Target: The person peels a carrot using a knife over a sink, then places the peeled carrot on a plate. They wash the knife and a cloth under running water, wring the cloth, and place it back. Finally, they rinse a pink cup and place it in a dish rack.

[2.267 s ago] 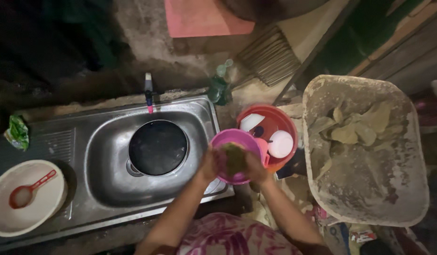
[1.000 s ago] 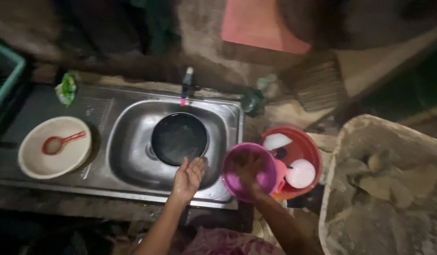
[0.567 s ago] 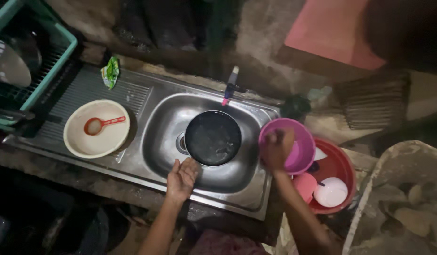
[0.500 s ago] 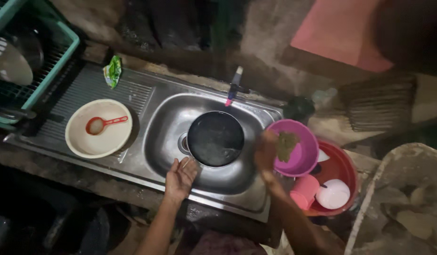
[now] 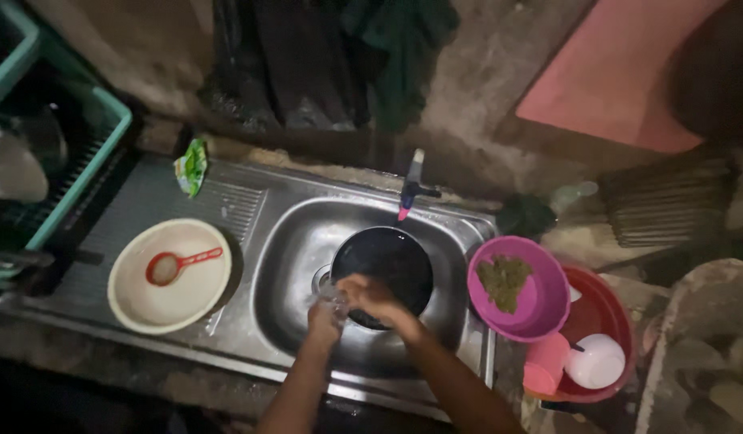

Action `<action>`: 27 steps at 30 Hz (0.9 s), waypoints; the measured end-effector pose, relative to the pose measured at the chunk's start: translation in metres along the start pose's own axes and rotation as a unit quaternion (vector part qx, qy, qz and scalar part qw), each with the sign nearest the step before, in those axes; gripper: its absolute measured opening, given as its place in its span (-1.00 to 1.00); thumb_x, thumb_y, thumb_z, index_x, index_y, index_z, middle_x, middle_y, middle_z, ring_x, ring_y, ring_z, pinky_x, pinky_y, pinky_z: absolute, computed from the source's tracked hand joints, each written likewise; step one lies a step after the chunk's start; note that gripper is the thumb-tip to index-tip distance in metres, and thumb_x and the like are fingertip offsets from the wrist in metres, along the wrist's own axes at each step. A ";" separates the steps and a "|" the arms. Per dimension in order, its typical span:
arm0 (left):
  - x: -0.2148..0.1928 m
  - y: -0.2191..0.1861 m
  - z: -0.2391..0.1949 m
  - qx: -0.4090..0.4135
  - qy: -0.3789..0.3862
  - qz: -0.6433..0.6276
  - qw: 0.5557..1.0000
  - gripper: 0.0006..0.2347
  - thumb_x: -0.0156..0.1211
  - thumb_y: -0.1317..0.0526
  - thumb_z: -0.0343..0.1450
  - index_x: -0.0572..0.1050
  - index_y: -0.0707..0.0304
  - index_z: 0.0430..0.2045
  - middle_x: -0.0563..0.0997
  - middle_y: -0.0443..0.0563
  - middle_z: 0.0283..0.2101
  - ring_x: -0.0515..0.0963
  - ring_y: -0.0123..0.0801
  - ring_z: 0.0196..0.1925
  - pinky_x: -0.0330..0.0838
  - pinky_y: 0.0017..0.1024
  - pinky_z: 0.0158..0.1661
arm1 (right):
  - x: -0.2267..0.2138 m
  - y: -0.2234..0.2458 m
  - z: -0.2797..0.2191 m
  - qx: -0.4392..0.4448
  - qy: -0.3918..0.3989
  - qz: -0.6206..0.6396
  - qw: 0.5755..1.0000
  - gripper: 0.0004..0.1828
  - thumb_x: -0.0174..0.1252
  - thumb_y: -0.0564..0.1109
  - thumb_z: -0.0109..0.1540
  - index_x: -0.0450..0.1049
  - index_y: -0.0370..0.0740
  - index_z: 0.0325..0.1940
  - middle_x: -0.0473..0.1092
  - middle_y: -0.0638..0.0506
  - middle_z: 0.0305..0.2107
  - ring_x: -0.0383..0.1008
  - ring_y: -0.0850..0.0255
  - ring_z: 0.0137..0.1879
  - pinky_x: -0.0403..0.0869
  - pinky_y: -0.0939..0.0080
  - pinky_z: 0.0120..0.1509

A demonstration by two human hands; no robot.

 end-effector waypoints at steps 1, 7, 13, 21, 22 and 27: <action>0.014 0.006 0.011 0.003 0.007 0.015 1.000 -0.87 0.04 0.26 0.47 0.51 0.33 -0.27 0.61 0.10 -0.33 0.60 -0.30 -0.42 0.49 -0.52 -0.46 | -0.027 0.011 -0.002 -0.005 -0.053 -0.084 0.995 -0.80 0.09 -0.21 0.26 0.50 -0.25 -0.05 0.50 -0.17 -0.09 0.48 -0.07 0.09 0.42 -0.04 0.26; 0.107 0.036 0.059 0.021 0.081 0.094 0.992 -0.82 0.10 0.21 0.46 0.55 0.28 -0.18 0.66 0.13 -0.19 0.66 -0.22 -0.24 0.53 -0.37 -0.26 | -0.219 0.037 -0.039 -0.081 -0.545 -0.274 0.789 -0.66 0.16 -0.22 0.13 0.48 -0.34 -0.01 0.45 -0.31 -0.05 0.41 -0.25 0.11 0.30 -0.11 0.29; 0.161 0.057 0.086 -0.009 0.141 0.103 0.985 -0.79 0.12 0.17 0.47 0.55 0.19 -0.09 0.66 0.06 -0.04 0.63 -0.22 0.00 0.44 -0.26 0.03 | -0.216 -0.016 -0.022 -0.024 -0.460 -0.281 0.842 -0.56 0.33 -0.06 -0.11 0.48 -0.35 -0.25 0.45 -0.23 -0.34 0.46 -0.21 -0.11 0.36 -0.16 0.14; 0.186 0.078 0.100 -0.093 0.164 0.061 0.980 -0.79 0.09 0.16 0.52 0.53 0.26 -0.09 0.66 0.04 -0.10 0.64 -0.26 -0.06 0.48 -0.30 0.03 | -0.177 -0.053 -0.011 0.110 -0.403 -0.266 0.869 -0.88 0.23 -0.16 0.17 0.55 -0.28 -0.30 0.49 -0.20 -0.35 0.51 -0.13 -0.11 0.47 -0.07 0.06; 0.188 0.078 0.102 -0.100 0.172 0.058 0.978 -0.79 0.08 0.14 0.53 0.53 0.26 -0.10 0.66 0.04 -0.12 0.64 -0.26 -0.08 0.49 -0.29 0.02 | -0.174 -0.062 -0.016 0.108 -0.442 -0.164 0.875 -0.86 0.18 -0.16 0.22 0.57 -0.29 -0.24 0.51 -0.22 -0.31 0.52 -0.14 -0.08 0.47 -0.05 0.06; 0.186 0.079 0.112 -0.128 0.213 0.054 0.967 -0.77 0.02 0.09 0.55 0.52 0.26 -0.20 0.66 0.06 -0.21 0.64 -0.23 -0.16 0.52 -0.27 -0.03 | -0.104 -0.136 -0.002 0.105 -0.415 0.472 0.771 -0.81 0.06 -0.11 0.26 0.52 -0.23 -0.15 0.52 -0.13 -0.24 0.54 -0.01 -0.03 0.50 0.03 0.12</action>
Point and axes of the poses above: each hand's wrist, its own z-axis towards the middle knuckle, its own x-axis out of the palm, y = z × x, the point moved 6 cm from there along z, towards the middle knuckle
